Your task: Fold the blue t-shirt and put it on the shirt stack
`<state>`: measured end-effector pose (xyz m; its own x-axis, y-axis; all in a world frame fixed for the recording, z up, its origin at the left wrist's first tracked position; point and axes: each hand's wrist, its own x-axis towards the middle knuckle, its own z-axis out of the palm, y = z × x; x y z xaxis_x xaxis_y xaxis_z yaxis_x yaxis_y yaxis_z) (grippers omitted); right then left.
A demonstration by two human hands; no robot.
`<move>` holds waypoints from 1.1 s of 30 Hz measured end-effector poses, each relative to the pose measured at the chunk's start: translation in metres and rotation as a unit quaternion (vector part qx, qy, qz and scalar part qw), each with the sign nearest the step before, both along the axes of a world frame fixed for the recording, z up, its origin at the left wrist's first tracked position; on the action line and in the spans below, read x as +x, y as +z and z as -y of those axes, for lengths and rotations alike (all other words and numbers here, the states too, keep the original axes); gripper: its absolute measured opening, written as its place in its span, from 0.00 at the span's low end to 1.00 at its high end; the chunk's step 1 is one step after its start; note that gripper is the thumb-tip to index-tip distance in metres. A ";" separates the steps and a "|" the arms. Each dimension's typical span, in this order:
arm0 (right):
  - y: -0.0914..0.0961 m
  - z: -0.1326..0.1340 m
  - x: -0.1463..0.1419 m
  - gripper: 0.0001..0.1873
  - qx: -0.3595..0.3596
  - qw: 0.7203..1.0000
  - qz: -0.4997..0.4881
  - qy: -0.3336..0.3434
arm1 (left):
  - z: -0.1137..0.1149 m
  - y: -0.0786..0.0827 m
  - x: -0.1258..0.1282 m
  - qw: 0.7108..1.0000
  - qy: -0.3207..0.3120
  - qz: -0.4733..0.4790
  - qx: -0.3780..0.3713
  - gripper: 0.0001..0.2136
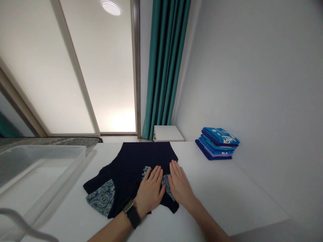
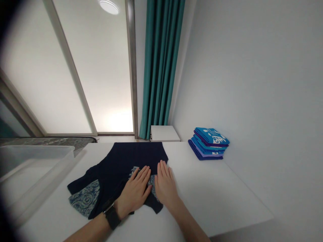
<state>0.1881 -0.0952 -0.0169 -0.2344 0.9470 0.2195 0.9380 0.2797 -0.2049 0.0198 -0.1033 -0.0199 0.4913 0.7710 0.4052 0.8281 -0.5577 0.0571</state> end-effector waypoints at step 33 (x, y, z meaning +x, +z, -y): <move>-0.009 0.031 -0.002 0.29 -0.026 0.999 0.027 0.010 | -0.011 0.009 -0.010 1.000 0.015 0.011 -0.016 0.20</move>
